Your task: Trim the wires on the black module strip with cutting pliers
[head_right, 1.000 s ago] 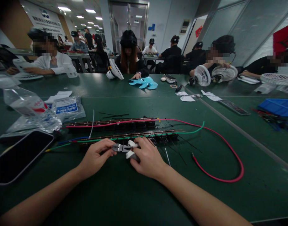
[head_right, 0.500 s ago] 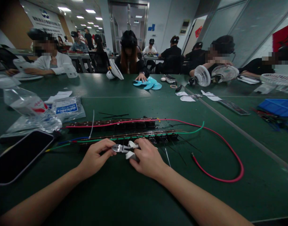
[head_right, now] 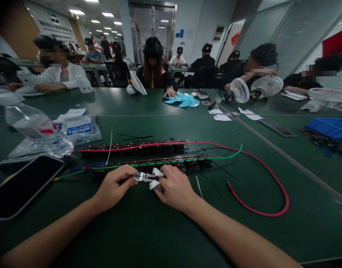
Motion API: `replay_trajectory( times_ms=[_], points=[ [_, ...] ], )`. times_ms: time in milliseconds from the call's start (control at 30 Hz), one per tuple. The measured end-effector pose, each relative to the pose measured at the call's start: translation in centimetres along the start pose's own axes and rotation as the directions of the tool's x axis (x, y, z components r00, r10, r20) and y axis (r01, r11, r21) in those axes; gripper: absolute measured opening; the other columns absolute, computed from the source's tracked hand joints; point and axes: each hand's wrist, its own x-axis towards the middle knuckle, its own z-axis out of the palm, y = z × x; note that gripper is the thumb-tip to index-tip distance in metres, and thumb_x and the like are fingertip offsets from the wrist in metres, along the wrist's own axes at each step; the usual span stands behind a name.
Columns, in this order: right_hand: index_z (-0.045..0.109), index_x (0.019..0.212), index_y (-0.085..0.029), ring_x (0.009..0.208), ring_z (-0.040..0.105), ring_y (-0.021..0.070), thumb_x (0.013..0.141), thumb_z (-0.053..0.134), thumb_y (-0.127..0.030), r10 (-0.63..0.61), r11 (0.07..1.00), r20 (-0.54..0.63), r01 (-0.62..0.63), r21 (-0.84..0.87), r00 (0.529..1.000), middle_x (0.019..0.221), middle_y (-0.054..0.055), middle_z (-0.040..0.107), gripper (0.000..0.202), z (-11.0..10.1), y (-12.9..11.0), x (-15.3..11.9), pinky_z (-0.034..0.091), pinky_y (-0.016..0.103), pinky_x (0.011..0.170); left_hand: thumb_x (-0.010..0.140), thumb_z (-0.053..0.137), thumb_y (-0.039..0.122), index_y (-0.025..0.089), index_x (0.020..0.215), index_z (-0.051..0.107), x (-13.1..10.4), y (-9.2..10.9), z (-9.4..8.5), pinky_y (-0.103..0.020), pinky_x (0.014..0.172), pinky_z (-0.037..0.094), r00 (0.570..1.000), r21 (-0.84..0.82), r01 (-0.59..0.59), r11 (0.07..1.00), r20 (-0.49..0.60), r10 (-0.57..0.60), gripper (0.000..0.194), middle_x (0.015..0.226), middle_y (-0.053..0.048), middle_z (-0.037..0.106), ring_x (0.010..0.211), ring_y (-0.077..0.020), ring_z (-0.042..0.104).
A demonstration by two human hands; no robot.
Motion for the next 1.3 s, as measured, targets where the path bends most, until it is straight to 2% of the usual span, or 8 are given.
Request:
replay_trajectory(
  times_ms=[500, 867, 1133, 1300],
  points=[
    [0.064, 0.067, -0.016, 0.074, 0.055, 0.0205, 0.074, 0.067, -0.026, 0.004, 1.000, -0.020, -0.005, -0.020, 1.000, 0.089, 0.010, 0.063, 0.013, -0.12, -0.04, 0.06, 0.047, 0.032, 0.060, 0.087, 0.055, 0.008, 0.016, 0.081, 0.062, 0.23, 0.39, -0.11, -0.027, 0.067, 0.045, 1.000, 0.028, 0.006, 1.000, 0.000, -0.006, 0.012, 0.083, -0.004, 0.061, 0.074, -0.0152, 0.058],
    [0.065, 0.071, -0.016, 0.084, 0.058, 0.0243, 0.078, 0.060, -0.025, 0.056, 0.996, -0.049, -0.052, 0.078, 0.997, 0.094, 0.014, 0.063, 0.013, -0.26, 0.18, -0.04, 0.053, 0.039, 0.074, 0.090, 0.054, 0.019, 0.016, 0.088, 0.064, 0.26, -0.12, 0.05, -0.026, 0.061, 0.051, 0.991, -0.172, 0.128, 0.977, -0.016, -0.133, 0.010, 0.085, -0.004, 0.059, 0.071, -0.0140, 0.059],
    [0.066, 0.073, -0.015, 0.091, 0.059, 0.0260, 0.078, 0.059, -0.021, 0.067, 0.992, -0.099, -0.056, 0.110, 0.993, 0.100, 0.015, 0.063, 0.011, -0.37, 0.09, -0.02, 0.053, 0.043, 0.079, 0.089, 0.055, 0.016, 0.015, 0.089, 0.065, 0.10, 0.19, 0.22, -0.025, 0.063, 0.053, 0.992, -0.170, 0.096, 0.981, -0.061, -0.107, 0.009, 0.084, -0.003, 0.060, 0.069, -0.0124, 0.061],
    [0.066, 0.072, -0.015, 0.091, 0.059, 0.0256, 0.078, 0.059, -0.022, 0.072, 0.992, -0.095, -0.062, 0.106, 0.993, 0.099, 0.014, 0.063, 0.012, -0.37, 0.02, -0.04, 0.053, 0.043, 0.079, 0.086, 0.061, 0.016, 0.016, 0.091, 0.067, -0.04, -0.03, 0.39, -0.029, 0.074, 0.058, 0.985, -0.178, 0.098, 0.979, -0.123, -0.121, 0.008, 0.088, -0.005, 0.065, 0.080, -0.0161, 0.066]
  ],
)
